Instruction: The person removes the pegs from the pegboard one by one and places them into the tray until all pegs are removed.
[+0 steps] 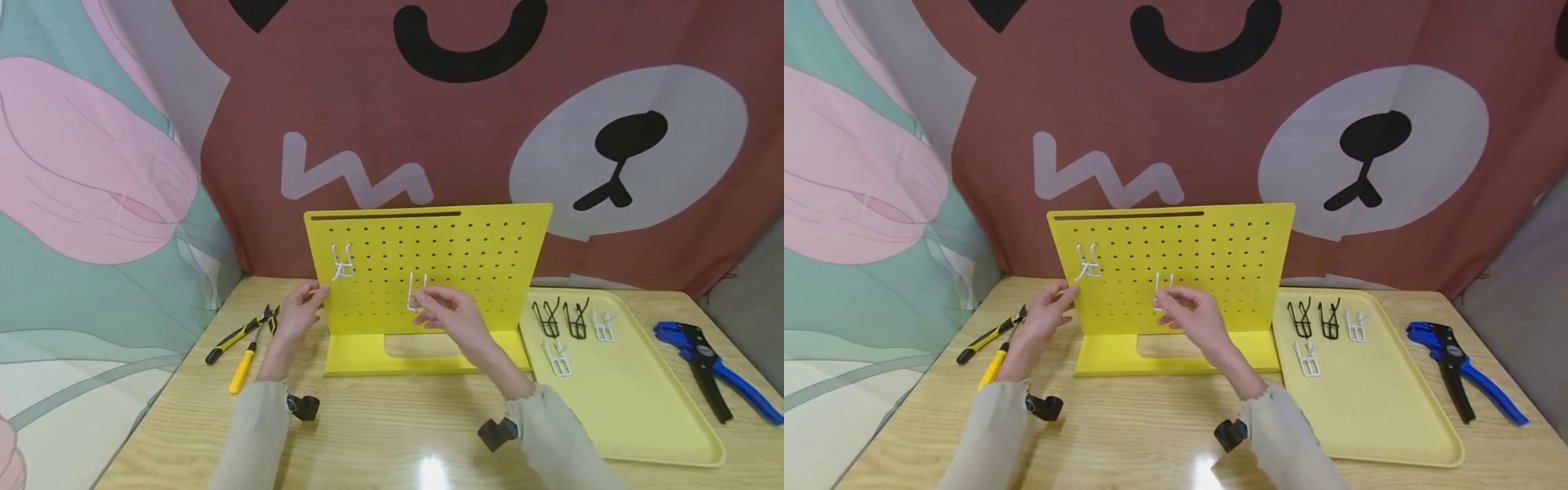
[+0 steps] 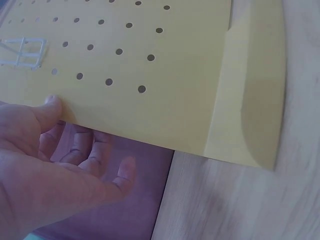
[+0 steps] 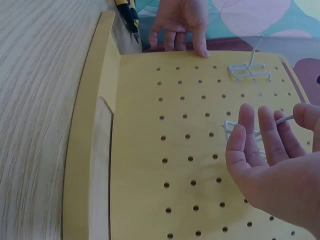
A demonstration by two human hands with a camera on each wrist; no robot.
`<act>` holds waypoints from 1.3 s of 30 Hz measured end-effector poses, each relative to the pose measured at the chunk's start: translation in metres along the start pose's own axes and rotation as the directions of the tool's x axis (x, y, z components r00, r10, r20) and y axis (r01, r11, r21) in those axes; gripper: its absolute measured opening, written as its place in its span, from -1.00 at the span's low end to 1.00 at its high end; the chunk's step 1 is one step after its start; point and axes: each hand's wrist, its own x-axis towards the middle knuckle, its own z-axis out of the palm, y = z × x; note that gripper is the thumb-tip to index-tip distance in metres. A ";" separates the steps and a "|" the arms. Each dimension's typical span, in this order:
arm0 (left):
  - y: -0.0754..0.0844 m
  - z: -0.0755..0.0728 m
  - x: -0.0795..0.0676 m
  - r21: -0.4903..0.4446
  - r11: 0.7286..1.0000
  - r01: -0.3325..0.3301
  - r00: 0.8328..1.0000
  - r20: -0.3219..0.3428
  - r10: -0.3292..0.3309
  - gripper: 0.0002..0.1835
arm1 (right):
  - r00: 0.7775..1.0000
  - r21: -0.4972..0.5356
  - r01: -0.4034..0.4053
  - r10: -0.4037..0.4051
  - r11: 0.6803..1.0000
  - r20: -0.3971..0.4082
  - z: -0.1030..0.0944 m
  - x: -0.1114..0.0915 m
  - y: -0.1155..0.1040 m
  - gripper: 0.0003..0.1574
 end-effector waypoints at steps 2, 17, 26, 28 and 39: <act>0.000 0.000 0.000 -0.004 1.000 -0.005 1.000 0.003 0.005 -0.67 | 1.000 -0.025 -0.006 0.006 1.000 -0.002 -0.007 -0.003 0.002 -0.51; 0.001 -0.001 -0.001 0.006 1.000 0.018 1.000 0.004 -0.018 -0.66 | 0.999 -0.172 0.012 -0.018 0.985 -0.036 -0.065 -0.023 0.003 -0.45; 0.002 0.000 -0.001 0.011 1.000 0.015 1.000 0.013 -0.015 -0.66 | 0.997 -0.208 0.038 -0.050 0.977 -0.054 -0.109 -0.044 0.005 -0.66; 0.002 0.000 -0.001 0.010 1.000 0.007 1.000 0.019 -0.007 -0.66 | 0.995 -0.206 0.068 -0.081 0.976 -0.057 -0.120 -0.050 0.006 -0.66; 0.001 -0.003 0.000 0.014 1.000 0.012 0.999 0.031 -0.012 -0.62 | 0.989 -0.177 0.089 -0.109 0.980 -0.103 -0.181 -0.076 0.009 -0.74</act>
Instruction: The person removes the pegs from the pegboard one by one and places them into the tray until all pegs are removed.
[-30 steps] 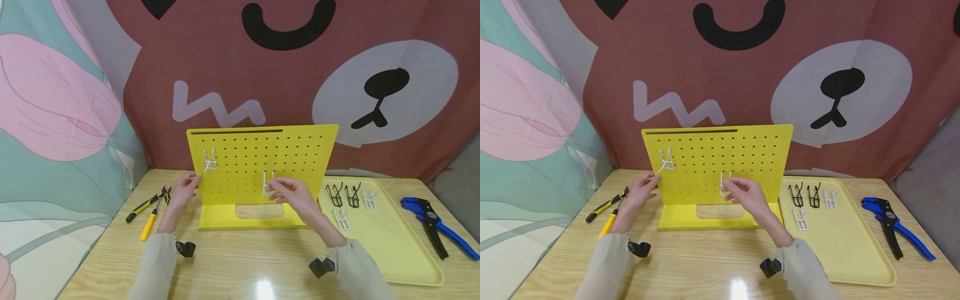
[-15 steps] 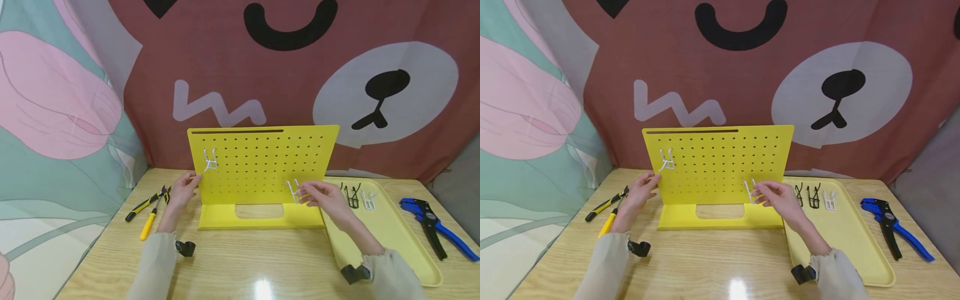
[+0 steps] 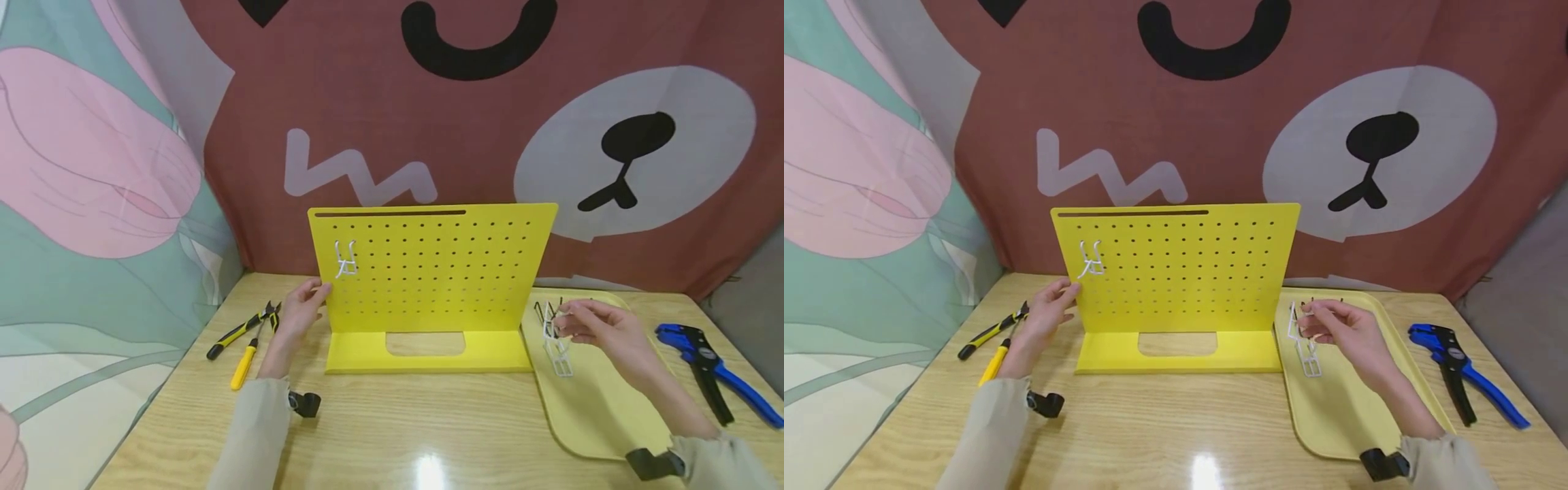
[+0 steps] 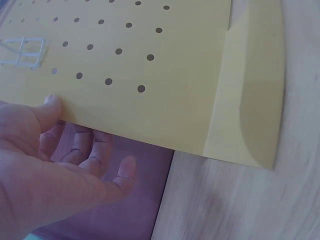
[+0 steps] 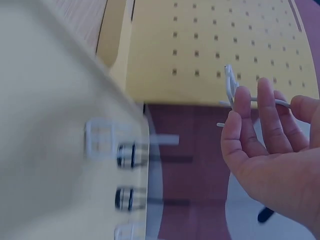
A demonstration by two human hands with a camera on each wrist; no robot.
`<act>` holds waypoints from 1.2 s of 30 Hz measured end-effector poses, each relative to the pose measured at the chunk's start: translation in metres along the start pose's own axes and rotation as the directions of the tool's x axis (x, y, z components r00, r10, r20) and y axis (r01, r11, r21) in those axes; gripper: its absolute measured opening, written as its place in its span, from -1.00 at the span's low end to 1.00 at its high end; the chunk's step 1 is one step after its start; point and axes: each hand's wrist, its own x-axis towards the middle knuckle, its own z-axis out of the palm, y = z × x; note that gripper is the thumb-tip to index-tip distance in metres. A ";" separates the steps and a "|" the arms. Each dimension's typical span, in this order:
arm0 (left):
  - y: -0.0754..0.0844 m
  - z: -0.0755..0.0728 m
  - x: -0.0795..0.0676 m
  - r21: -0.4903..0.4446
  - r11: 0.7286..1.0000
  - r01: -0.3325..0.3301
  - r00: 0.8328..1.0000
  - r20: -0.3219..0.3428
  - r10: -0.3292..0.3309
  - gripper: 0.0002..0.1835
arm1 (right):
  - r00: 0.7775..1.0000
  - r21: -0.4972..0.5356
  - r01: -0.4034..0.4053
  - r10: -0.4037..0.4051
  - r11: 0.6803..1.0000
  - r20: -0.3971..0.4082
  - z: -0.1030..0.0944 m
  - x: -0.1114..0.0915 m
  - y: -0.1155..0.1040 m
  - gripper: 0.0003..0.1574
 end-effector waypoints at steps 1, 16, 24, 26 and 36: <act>0.000 0.000 0.000 0.004 1.000 0.001 1.000 0.002 -0.001 -0.61 | 1.000 0.001 -0.006 0.006 1.000 -0.005 -0.006 -0.002 0.001 -0.75; 0.001 0.000 -0.001 -0.021 1.000 0.003 1.000 0.006 -0.003 -0.62 | 0.983 -0.217 -0.184 0.180 0.959 -0.037 -0.057 -0.026 0.042 -0.70; 0.001 0.000 0.000 -0.019 1.000 0.005 1.000 0.005 -0.005 -0.63 | 0.980 -0.194 -0.201 0.194 0.960 -0.054 -0.054 -0.026 0.062 -0.70; 0.001 0.000 0.001 -0.016 1.000 0.009 1.000 0.007 -0.008 -0.62 | 0.980 -0.198 -0.197 0.187 0.960 -0.065 -0.052 -0.026 0.065 -0.71; 0.001 -0.001 0.001 -0.010 1.000 0.007 1.000 0.011 -0.007 -0.62 | 0.978 -0.233 -0.204 0.186 0.951 -0.098 -0.049 -0.027 0.075 -0.74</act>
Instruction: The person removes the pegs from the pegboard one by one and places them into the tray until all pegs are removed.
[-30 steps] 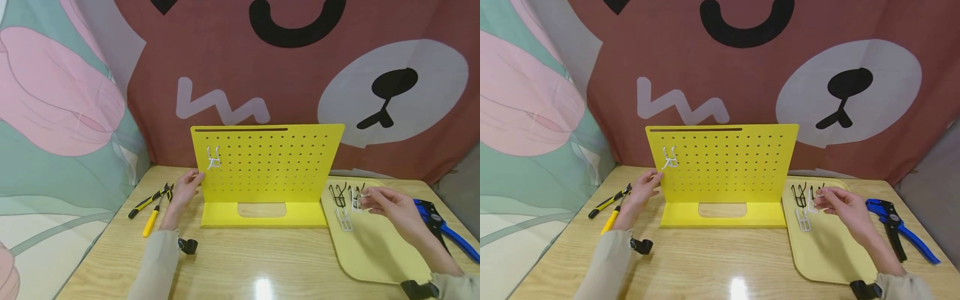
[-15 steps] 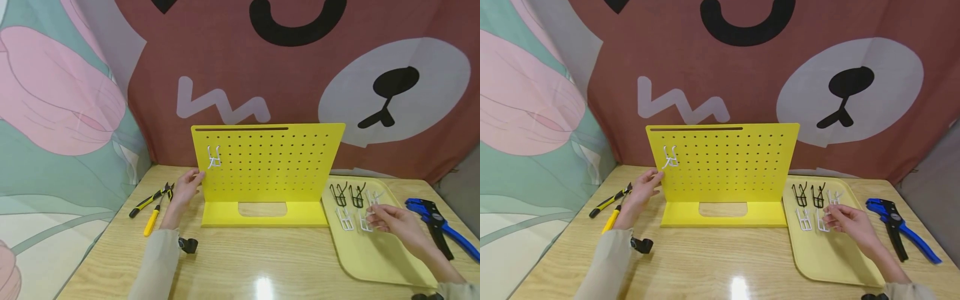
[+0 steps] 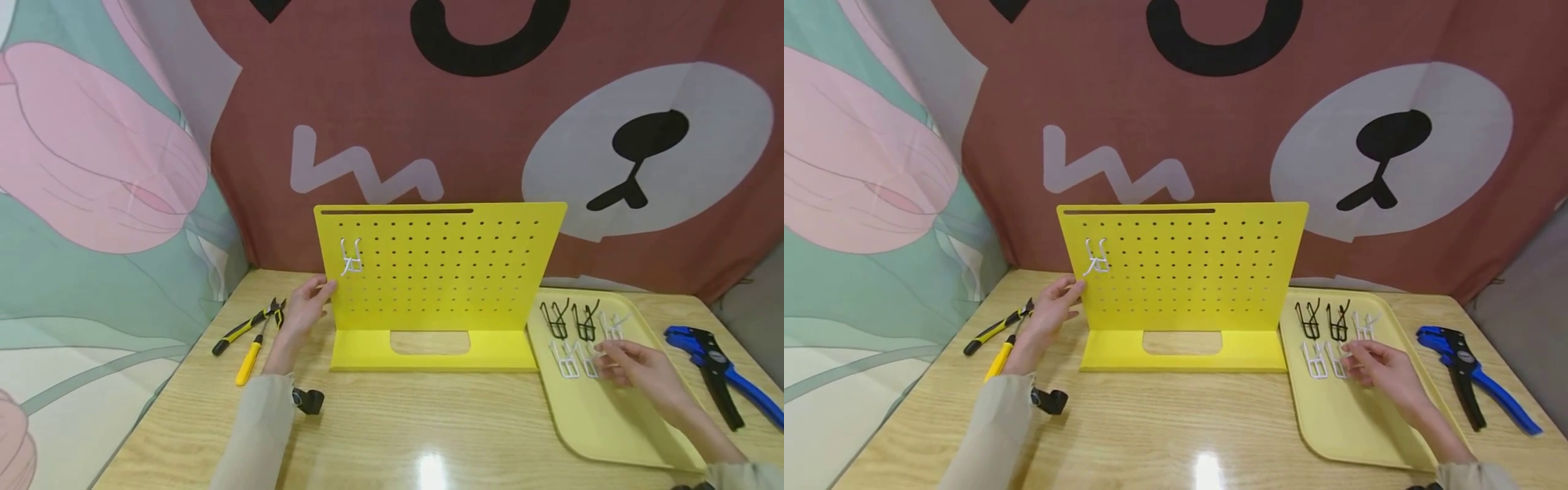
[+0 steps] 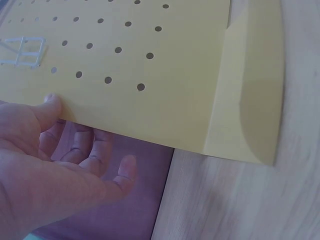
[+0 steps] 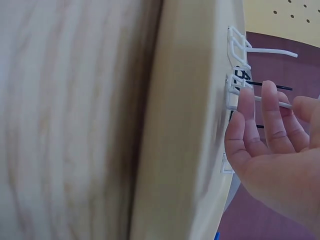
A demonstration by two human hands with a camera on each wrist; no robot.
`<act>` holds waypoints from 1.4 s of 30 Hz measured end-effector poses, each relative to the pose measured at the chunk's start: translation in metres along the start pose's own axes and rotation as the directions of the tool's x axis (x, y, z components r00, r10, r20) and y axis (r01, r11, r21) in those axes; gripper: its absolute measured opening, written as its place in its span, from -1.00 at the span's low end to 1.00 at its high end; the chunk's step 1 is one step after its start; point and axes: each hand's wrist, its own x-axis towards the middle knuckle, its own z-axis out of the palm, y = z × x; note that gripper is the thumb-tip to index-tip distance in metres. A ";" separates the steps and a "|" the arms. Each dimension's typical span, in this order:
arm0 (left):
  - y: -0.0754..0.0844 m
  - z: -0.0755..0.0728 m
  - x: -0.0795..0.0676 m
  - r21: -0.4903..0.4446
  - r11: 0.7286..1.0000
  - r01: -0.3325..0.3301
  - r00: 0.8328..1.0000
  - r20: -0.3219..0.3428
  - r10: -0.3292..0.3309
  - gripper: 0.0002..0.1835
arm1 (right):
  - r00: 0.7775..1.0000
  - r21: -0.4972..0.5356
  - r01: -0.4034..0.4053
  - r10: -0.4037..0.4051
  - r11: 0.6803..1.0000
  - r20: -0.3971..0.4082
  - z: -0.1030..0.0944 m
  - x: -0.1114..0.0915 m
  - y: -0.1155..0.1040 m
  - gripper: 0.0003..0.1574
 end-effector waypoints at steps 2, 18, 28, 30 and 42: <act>0.001 0.000 0.000 -0.001 1.000 0.000 1.000 -0.001 0.000 -0.62 | 1.000 0.005 0.003 -0.003 1.000 -0.006 0.000 0.000 0.001 -0.74; 0.001 0.000 -0.002 0.008 1.000 0.010 1.000 0.005 -0.010 -0.60 | 0.999 -0.055 0.022 -0.024 0.998 -0.035 0.001 -0.007 -0.018 -0.82; 0.000 0.000 -0.001 0.006 1.000 0.009 1.000 0.000 -0.009 -0.60 | 0.982 0.061 0.163 -0.155 0.985 -0.111 0.035 -0.009 -0.056 -0.79; 0.000 0.000 -0.001 0.010 1.000 0.006 1.000 0.004 -0.006 -0.60 | 0.985 0.148 0.137 -0.118 0.979 -0.129 0.045 -0.009 -0.059 -0.83; 0.000 -0.002 -0.002 0.026 1.000 0.006 1.000 0.004 -0.007 -0.62 | 0.997 0.192 0.075 -0.069 0.978 -0.040 0.089 0.006 -0.075 -0.61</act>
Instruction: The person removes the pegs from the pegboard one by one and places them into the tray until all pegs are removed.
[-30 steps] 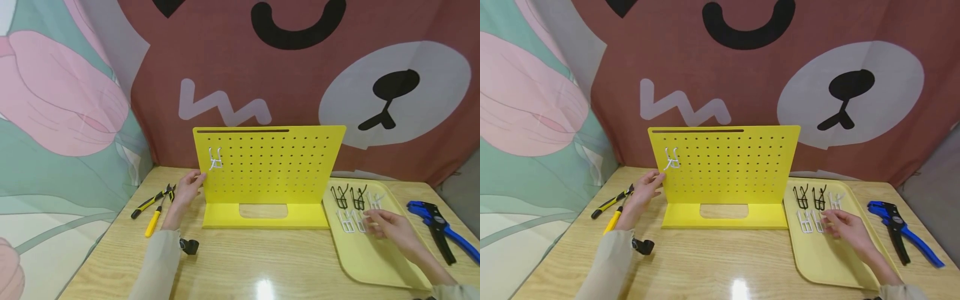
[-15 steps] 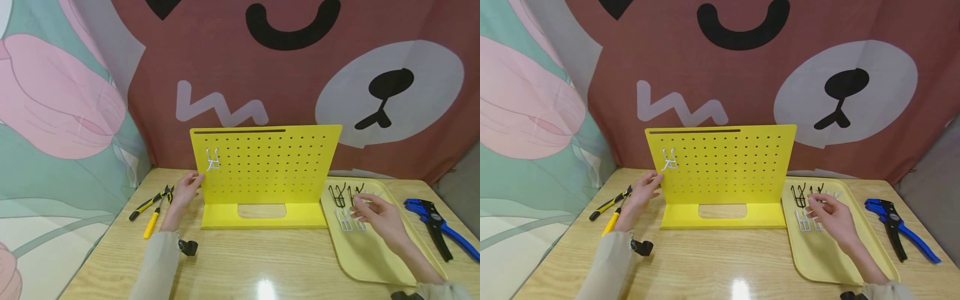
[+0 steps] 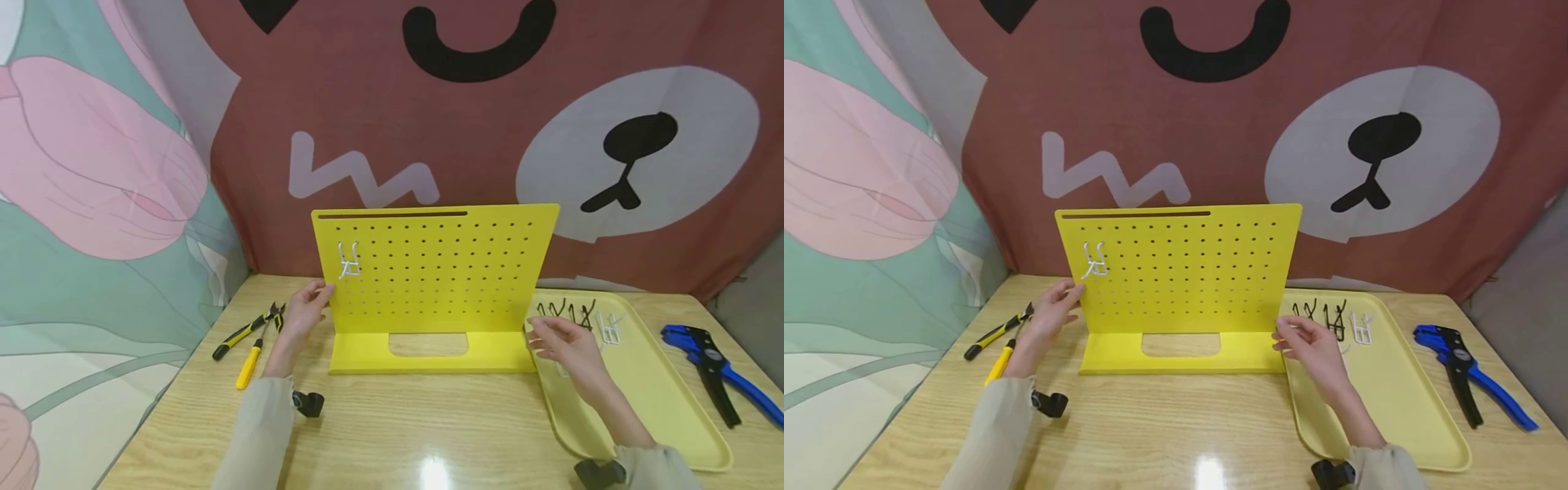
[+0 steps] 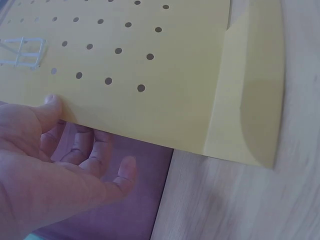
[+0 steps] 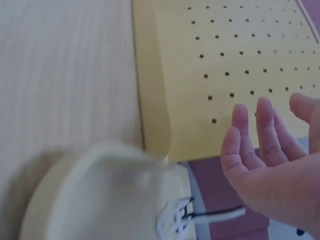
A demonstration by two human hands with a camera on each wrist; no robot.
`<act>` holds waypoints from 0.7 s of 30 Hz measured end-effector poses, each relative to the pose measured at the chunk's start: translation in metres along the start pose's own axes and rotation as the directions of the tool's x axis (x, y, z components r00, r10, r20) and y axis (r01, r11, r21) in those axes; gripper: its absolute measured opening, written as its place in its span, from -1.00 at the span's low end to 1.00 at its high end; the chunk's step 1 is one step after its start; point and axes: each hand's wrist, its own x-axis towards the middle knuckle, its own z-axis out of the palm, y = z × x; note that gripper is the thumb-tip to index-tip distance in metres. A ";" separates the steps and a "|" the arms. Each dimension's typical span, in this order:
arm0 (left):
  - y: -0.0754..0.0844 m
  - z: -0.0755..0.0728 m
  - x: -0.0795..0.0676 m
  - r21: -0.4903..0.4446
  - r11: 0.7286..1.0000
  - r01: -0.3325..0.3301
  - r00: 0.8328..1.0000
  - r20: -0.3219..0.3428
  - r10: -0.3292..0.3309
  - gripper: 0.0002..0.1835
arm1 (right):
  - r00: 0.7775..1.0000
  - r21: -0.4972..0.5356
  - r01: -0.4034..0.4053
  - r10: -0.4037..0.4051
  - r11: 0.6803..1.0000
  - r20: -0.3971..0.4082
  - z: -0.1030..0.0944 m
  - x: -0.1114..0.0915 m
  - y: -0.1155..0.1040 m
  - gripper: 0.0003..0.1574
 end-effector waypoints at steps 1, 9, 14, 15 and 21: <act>0.000 0.000 0.000 -0.003 1.000 0.002 1.000 0.000 -0.002 -0.62 | 1.000 0.001 -0.007 0.007 1.000 0.013 0.003 0.002 -0.002 -0.59; 0.001 0.002 0.000 -0.003 1.000 -0.006 1.000 -0.001 0.006 -0.63 | 0.996 0.025 -0.010 0.007 1.000 0.090 0.036 0.020 -0.020 -0.37; -0.001 0.001 0.003 -0.008 1.000 0.001 1.000 -0.004 -0.002 -0.62 | 0.992 0.023 0.009 -0.012 1.000 0.127 0.059 0.031 -0.025 -0.41; -0.001 0.002 0.003 -0.008 1.000 0.001 1.000 -0.005 -0.001 -0.62 | 0.991 0.023 0.015 -0.018 1.000 0.130 0.062 0.032 -0.025 -0.43; -0.002 0.000 0.002 0.004 1.000 -0.009 1.000 0.005 0.009 -0.62 | 0.990 0.024 0.021 -0.025 0.999 0.139 0.083 0.039 -0.030 -0.50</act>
